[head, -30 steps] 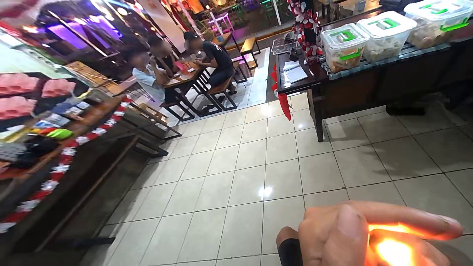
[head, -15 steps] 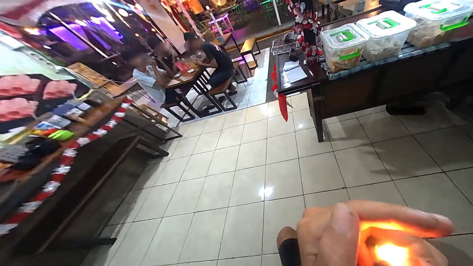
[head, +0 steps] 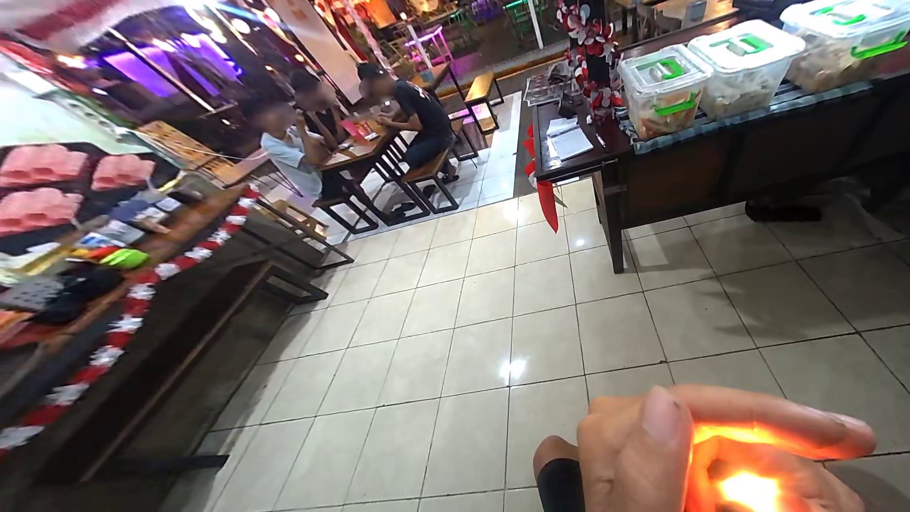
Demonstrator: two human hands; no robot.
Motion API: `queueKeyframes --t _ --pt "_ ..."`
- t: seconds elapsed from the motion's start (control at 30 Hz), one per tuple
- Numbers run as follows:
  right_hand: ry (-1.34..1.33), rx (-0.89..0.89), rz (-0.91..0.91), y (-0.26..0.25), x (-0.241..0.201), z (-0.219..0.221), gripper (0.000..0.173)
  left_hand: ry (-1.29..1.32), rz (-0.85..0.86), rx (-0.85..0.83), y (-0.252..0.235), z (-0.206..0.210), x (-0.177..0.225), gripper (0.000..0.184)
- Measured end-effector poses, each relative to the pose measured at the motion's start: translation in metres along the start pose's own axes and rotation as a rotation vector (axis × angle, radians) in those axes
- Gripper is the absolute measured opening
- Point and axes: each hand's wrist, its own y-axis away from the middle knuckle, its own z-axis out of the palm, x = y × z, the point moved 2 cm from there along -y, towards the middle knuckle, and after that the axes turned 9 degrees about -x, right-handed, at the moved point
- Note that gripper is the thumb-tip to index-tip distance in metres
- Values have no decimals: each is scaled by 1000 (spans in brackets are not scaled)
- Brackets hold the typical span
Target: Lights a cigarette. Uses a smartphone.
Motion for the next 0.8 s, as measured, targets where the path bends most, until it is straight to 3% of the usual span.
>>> queueKeyframes --t 0.07,0.17,0.23,0.37,0.43,0.6,0.8 --pt "38 20 54 9 0 -4 41 -4 -41 7 0 -1 0 75" --pt "122 81 175 31 12 -19 29 -40 -33 28 -1 -8 -7 73" --pt "74 149 125 29 28 -20 39 -87 49 71 4 -23 -23 66" --pt "189 256 66 51 66 -38 47 -455 154 286 48 -71 -75 43" --pt "346 266 126 72 80 -43 47 -640 136 380 82 -89 -108 45" --pt "432 231 283 109 111 -36 50 -634 -210 180 161 -105 -154 51" --pt "323 86 349 105 122 -15 49 -733 -210 200 188 -111 -129 42"
